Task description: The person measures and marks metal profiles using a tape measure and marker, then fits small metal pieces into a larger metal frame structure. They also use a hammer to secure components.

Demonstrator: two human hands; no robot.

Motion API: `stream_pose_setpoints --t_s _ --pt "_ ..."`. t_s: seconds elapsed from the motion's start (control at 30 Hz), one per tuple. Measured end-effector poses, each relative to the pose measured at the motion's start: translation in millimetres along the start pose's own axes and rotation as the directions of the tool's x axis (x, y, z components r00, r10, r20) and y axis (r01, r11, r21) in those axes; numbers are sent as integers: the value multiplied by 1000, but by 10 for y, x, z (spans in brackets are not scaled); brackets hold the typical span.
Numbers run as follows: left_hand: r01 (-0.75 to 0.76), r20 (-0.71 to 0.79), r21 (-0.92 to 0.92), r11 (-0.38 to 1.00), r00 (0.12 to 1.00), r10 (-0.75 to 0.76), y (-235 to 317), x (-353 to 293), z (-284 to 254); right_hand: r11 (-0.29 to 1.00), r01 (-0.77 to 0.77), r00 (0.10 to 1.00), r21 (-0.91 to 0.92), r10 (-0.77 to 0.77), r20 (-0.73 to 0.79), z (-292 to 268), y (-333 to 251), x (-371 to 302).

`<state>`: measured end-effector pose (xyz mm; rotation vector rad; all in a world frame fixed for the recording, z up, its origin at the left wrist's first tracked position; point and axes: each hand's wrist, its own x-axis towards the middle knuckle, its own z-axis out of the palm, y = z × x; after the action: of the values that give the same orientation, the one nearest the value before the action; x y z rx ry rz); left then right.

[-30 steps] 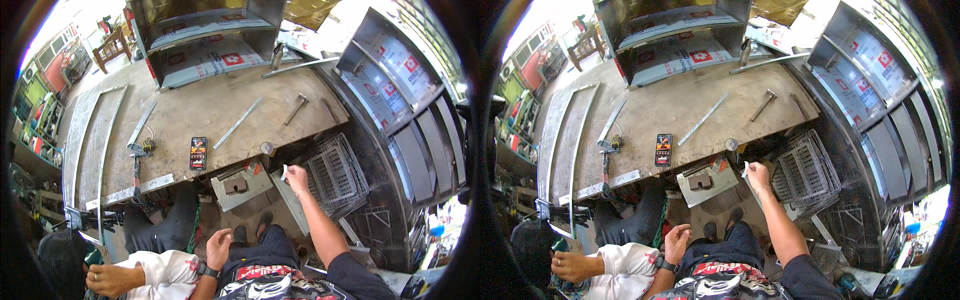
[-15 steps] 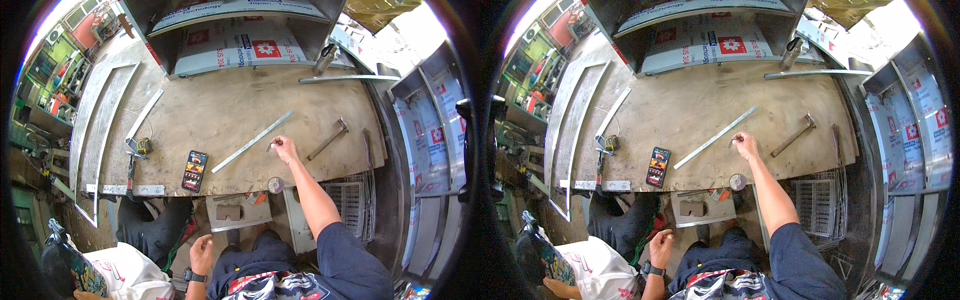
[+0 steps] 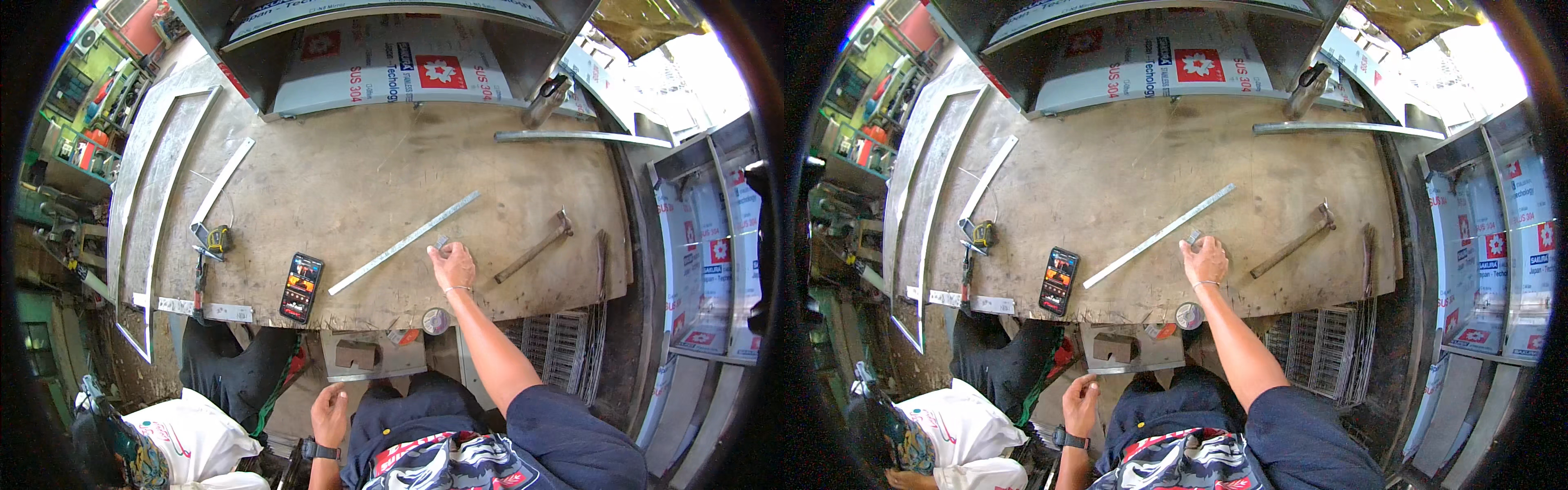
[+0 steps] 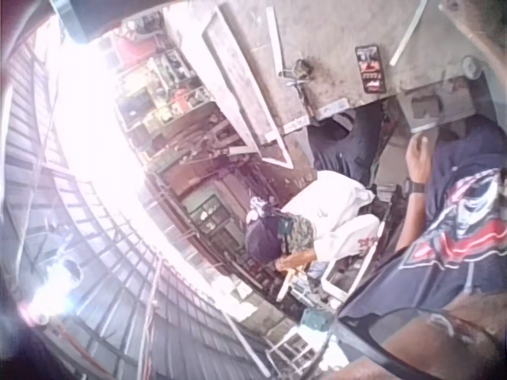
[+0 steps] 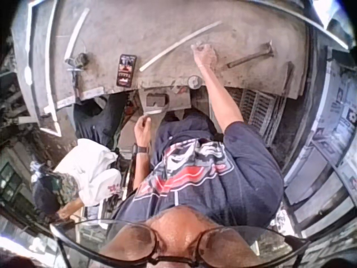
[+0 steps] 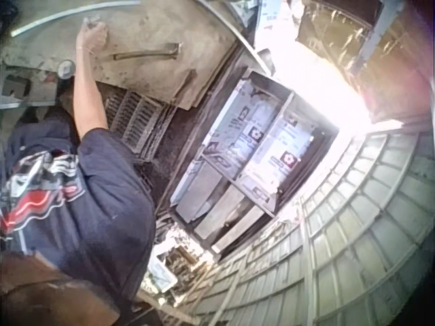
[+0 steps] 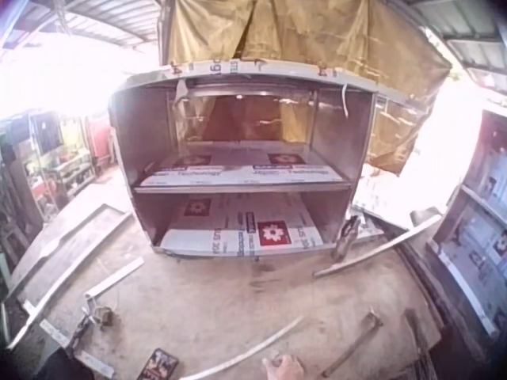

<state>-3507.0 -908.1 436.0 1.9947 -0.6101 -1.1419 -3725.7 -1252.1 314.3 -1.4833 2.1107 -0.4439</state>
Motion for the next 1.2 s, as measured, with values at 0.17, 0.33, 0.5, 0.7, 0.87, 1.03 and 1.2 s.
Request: stream_pose_setpoints --t_s 0.17,0.33,0.5,0.7,0.87,1.03,1.2 --pt "-27 98 67 997 995 20 47 185 -37 995 51 972 -83 -69 -226 322 47 -61" --pt "-54 101 127 990 994 41 -12 382 -191 993 -35 960 113 65 -274 438 5 -37" --pt "-43 106 135 990 994 29 -57 548 -326 979 -161 932 123 192 -306 389 -88 67" --pt "-362 184 402 841 932 313 126 808 -243 946 57 977 321 13 -212 323 -202 138" --pt "-676 445 504 538 737 508 621 1407 589 839 544 798 8 -514 -313 246 -703 508" --pt "-767 511 572 292 611 605 582 2162 1514 853 522 853 -14 -522 -4 357 -626 1067" --pt "-710 512 631 313 684 520 495 2277 1621 903 361 929 234 -370 -3 -4 -461 794"
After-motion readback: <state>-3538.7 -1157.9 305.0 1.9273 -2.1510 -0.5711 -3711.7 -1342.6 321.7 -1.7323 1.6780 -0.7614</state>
